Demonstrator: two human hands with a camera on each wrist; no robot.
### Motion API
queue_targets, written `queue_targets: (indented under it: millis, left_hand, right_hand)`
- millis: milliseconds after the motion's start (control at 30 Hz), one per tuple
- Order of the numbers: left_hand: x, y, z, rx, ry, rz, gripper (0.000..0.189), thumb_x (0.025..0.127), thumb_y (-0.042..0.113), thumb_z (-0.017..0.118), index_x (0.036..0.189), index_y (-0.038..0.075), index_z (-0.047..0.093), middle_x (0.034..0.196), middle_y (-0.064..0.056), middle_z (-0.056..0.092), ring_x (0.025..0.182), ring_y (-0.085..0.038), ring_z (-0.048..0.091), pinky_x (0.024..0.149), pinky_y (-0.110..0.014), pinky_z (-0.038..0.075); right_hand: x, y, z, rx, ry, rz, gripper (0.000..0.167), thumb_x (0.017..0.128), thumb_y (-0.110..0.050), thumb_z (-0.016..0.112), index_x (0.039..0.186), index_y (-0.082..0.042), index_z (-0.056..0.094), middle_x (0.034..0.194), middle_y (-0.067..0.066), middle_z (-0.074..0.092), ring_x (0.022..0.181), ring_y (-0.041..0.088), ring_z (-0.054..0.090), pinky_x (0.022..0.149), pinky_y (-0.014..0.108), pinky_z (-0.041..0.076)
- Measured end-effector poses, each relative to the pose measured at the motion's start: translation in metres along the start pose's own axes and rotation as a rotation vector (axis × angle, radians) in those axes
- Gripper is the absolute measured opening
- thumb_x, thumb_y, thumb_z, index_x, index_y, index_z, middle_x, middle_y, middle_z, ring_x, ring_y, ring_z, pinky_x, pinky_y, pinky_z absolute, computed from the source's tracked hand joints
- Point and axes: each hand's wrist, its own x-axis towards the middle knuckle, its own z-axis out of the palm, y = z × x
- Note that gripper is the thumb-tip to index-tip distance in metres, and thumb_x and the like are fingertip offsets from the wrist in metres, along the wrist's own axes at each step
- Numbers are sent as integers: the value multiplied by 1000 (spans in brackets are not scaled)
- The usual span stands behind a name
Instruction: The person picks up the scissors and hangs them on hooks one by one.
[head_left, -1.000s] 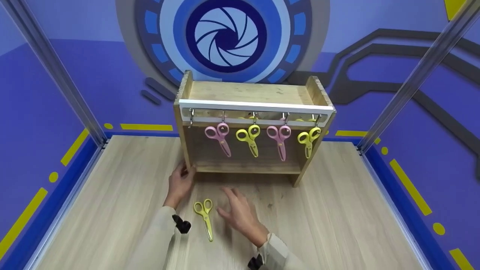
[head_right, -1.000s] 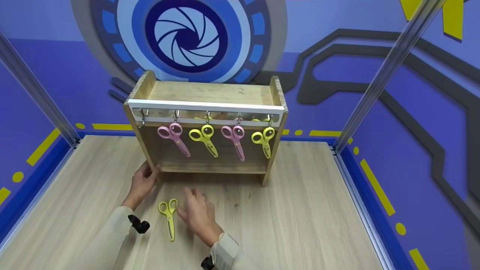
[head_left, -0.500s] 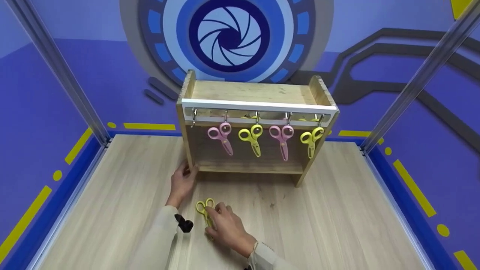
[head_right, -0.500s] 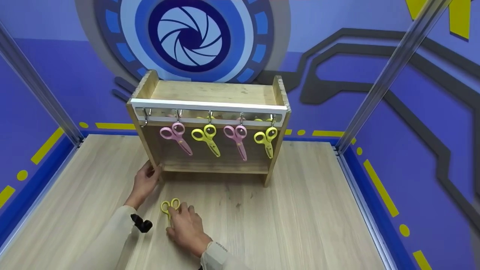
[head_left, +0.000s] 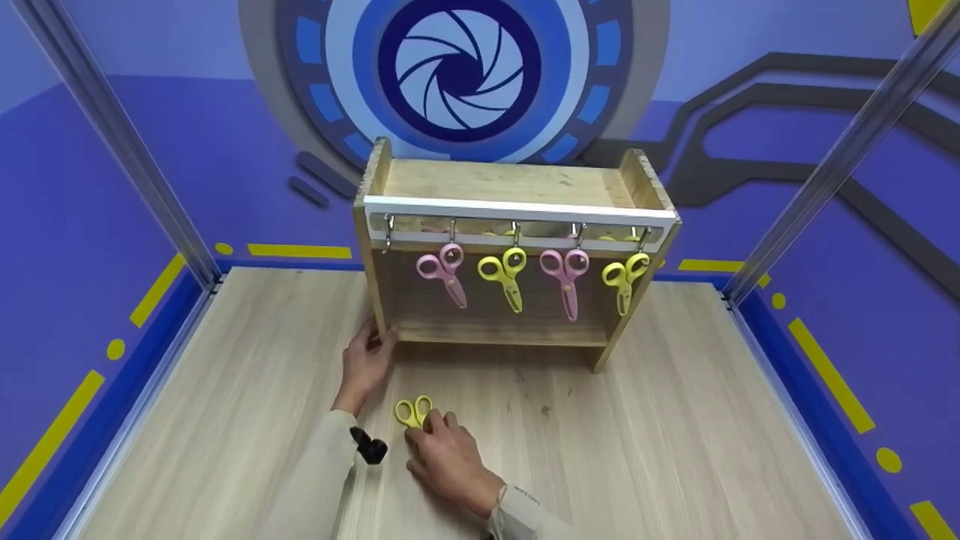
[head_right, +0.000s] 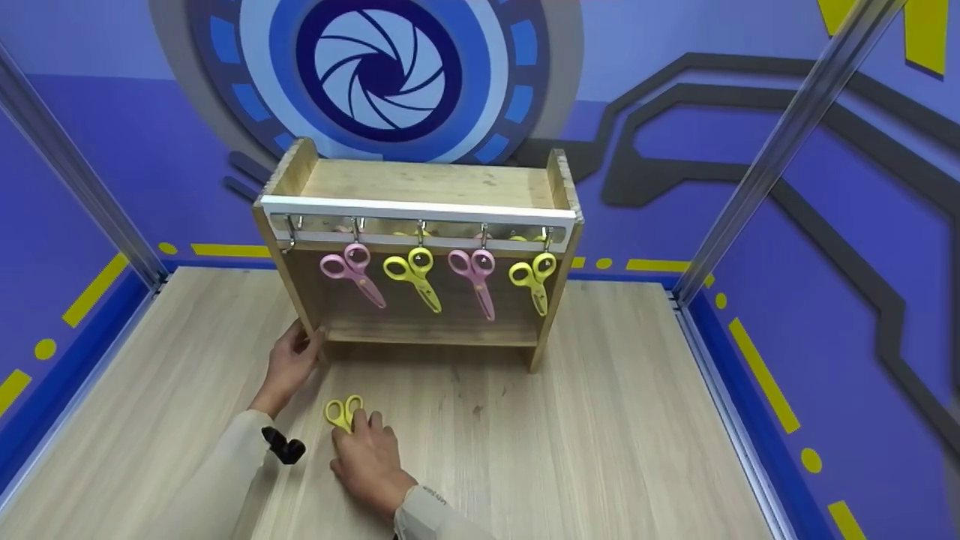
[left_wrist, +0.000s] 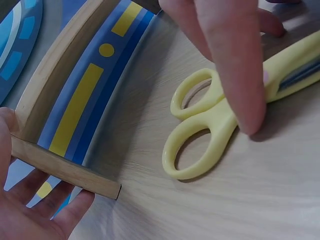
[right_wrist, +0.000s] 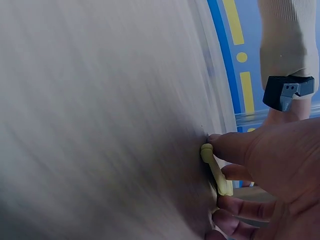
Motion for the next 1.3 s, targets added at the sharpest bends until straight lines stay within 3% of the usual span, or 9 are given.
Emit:
queue_targets:
  millis: [333,567,767,1033,1300]
  left_hand:
    - [0,0,1,8,-10,-20,53,103,35,64,149,11,53,141,-23,59,124,-36,62,100,-47,54]
    - [-2,2,-1,-11,-20,-18,54,103,34,64,150,10,51,140,-21,60,125,-35,62,101,-47,54]
    - [-2,2,-1,-20,-16,-18,50,103,31,64,147,10,54,140,-22,60,124,-35,62,100,-47,55]
    - [0,1,-1,-38,-19,-20,50,102,33,65,147,13,55,140,-21,60,125,-34,62,100,-49,55]
    - [-1,1,-2,-41,-32,-15,55,102,38,64,149,12,53,142,-21,59,126,-35,61,100,-48,54]
  right_hand:
    - [-8,8,-5,19,-60,7,27,94,-29,75,119,-20,75,103,0,56,85,16,50,60,27,44]
    - [-25,24,-13,12,13,-42,16,98,-24,71,113,-21,77,99,1,58,79,14,50,57,25,41]
    - [-39,40,-21,96,6,-11,18,98,-18,71,115,-22,76,96,-3,58,80,10,51,60,22,43]
    - [-49,56,-30,128,80,72,19,86,-4,80,101,-13,74,79,-3,58,65,5,48,51,23,43]
    - [-45,64,-36,151,12,144,21,79,-1,85,97,-9,75,78,-5,58,65,4,49,54,24,45]
